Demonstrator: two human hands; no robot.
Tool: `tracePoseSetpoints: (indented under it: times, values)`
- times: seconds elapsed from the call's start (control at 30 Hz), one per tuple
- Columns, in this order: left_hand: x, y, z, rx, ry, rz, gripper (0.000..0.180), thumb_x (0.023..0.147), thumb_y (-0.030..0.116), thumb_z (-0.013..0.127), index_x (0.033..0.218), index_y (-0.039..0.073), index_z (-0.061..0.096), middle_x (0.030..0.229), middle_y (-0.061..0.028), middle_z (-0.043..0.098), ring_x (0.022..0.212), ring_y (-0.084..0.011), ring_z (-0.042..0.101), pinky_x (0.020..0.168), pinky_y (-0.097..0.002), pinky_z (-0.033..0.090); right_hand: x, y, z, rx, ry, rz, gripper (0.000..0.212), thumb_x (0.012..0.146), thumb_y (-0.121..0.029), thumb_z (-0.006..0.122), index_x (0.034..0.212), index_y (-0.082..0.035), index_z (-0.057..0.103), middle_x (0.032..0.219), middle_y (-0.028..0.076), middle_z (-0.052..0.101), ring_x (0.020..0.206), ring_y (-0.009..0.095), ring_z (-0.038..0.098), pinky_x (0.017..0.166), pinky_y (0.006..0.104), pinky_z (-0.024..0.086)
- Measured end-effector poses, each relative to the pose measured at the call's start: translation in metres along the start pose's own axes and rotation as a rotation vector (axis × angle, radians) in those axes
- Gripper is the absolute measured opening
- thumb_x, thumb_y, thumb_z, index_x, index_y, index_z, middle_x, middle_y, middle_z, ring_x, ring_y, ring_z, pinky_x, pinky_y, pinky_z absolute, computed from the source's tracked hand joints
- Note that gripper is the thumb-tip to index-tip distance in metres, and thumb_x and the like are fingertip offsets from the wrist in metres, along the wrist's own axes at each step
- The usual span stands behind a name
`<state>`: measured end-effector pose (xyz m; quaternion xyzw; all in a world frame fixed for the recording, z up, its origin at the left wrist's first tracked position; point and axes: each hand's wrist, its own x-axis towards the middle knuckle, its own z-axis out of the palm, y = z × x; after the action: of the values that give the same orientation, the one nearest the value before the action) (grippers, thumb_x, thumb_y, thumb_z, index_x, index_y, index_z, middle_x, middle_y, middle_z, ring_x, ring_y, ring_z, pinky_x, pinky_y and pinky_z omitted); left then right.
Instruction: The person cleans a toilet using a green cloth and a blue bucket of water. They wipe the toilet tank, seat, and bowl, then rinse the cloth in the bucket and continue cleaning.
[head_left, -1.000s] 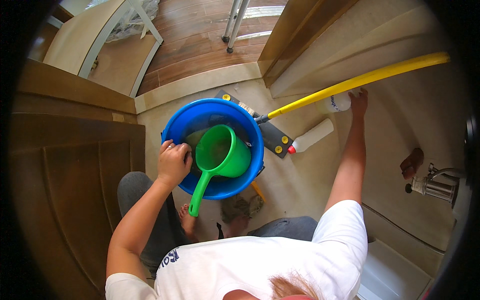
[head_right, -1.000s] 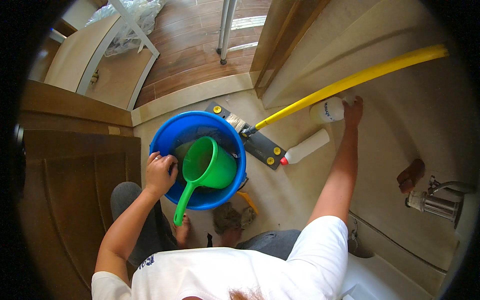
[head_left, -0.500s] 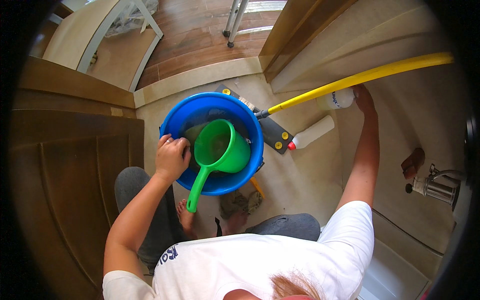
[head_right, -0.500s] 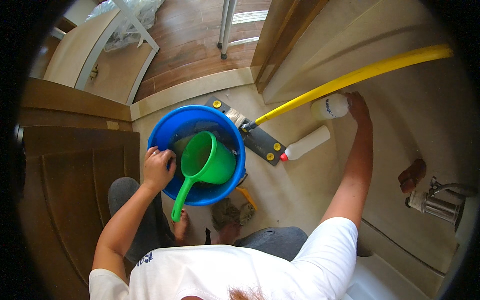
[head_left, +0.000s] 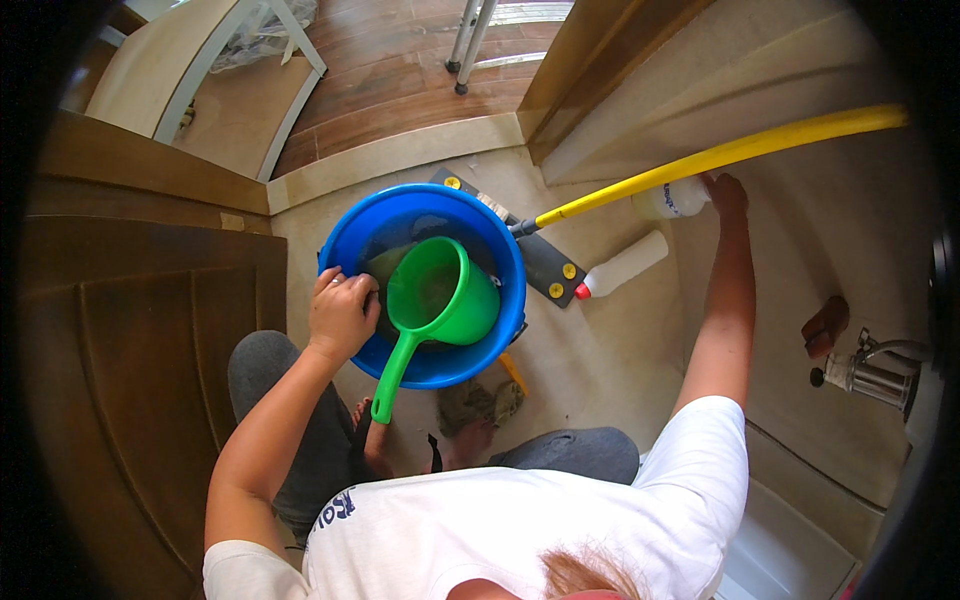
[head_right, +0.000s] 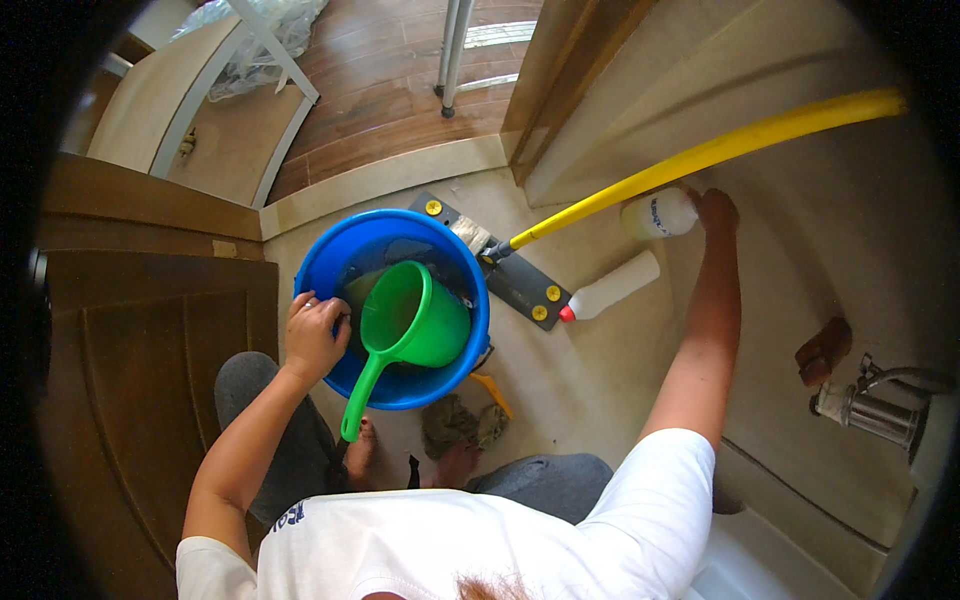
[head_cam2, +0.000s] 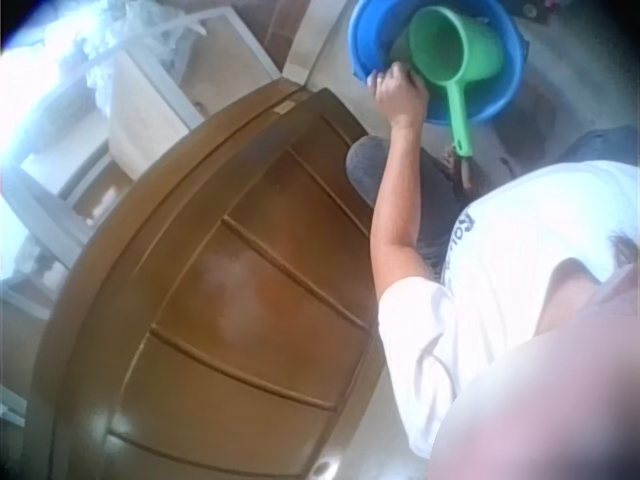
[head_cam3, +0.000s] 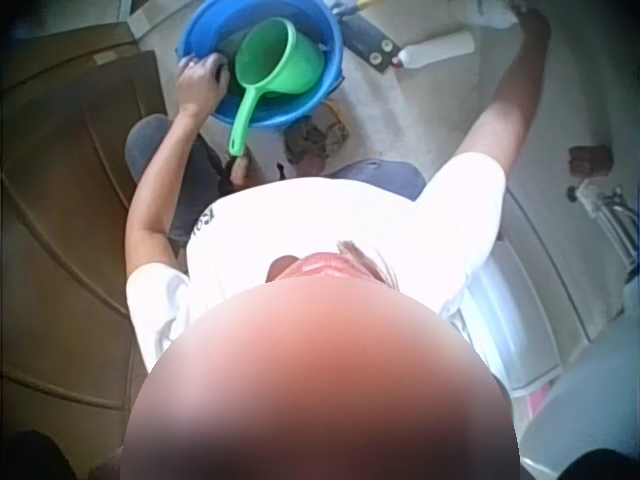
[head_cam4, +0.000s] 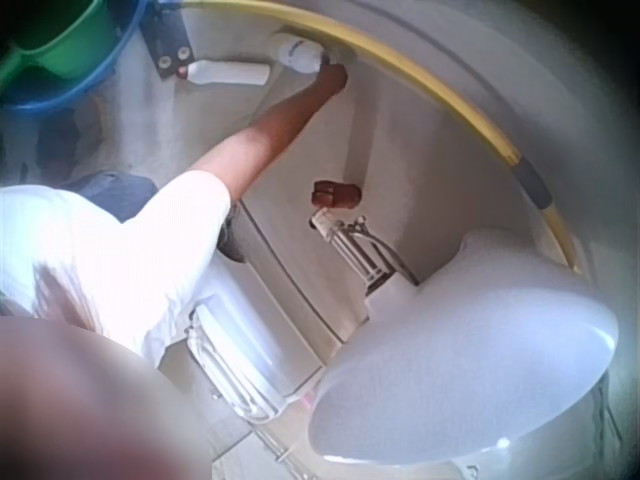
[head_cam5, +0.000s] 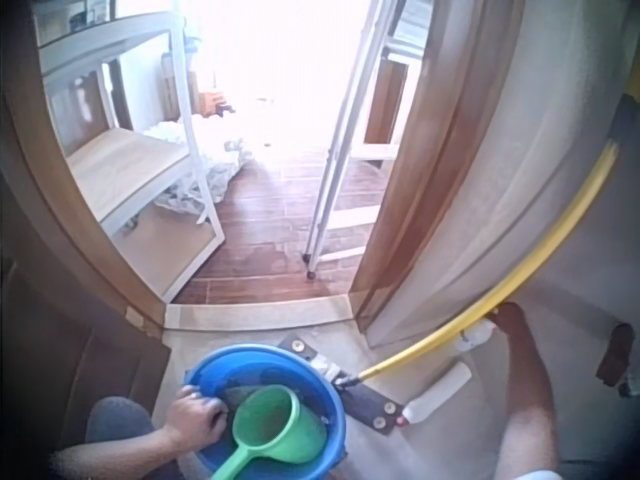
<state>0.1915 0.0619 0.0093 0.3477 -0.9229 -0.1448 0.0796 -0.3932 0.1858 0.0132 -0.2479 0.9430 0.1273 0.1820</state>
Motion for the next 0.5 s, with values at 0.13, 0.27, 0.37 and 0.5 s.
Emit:
tracePoseSetpoints:
  times: [0.13, 0.27, 0.37, 0.5]
  values:
    - [0.0, 0.0, 0.0, -0.005, 0.013, 0.004, 0.006, 0.067, 0.01, 0.055, 0.072, 0.01, 0.052, 0.068, -0.006, 0.058, 0.069, -0.022, 0.055, 0.087, -0.0343, 0.034, 0.011, 0.022, 0.02, 0.012, 0.266, -0.152, 0.053, 0.078, -0.041, 0.053, 0.115, -0.003, 0.047, 0.112, 0.02, 0.051, 0.103, 0.03, 0.049, 0.087, 0.0379, 0.039]
    - [0.003, 0.002, 0.006, -0.022, 0.015, 0.016, 0.007, 0.067, 0.01, 0.056, 0.073, 0.01, 0.053, 0.068, -0.0061, 0.058, 0.07, -0.0225, 0.055, 0.087, -0.0342, 0.034, 0.027, 0.055, 0.028, 0.043, 0.289, -0.523, 0.055, 0.078, -0.031, 0.056, 0.121, -0.001, 0.04, 0.109, 0.02, 0.052, 0.097, 0.031, 0.053, 0.086, 0.0381, 0.04]
    - [-0.002, -0.003, 0.001, -0.007, 0.005, -0.002, 0.008, 0.066, 0.01, 0.056, 0.073, 0.01, 0.053, 0.068, -0.0062, 0.058, 0.069, -0.0231, 0.054, 0.087, -0.0343, 0.034, -0.001, 0.017, 0.02, 0.157, 0.283, -0.115, 0.055, 0.076, -0.023, 0.059, 0.124, -0.005, 0.038, 0.112, 0.019, 0.051, 0.101, 0.03, 0.051, 0.086, 0.0368, 0.04]
    - [0.002, 0.0, 0.002, -0.015, 0.021, 0.012, 0.008, 0.066, 0.009, 0.057, 0.073, 0.01, 0.053, 0.068, -0.0063, 0.058, 0.068, -0.0231, 0.054, 0.087, -0.0343, 0.035, 0.009, 0.039, 0.014, 0.195, 0.305, -0.266, 0.06, 0.077, -0.026, 0.058, 0.127, -0.006, 0.034, 0.111, 0.019, 0.052, 0.1, 0.03, 0.052, 0.087, 0.0353, 0.04]
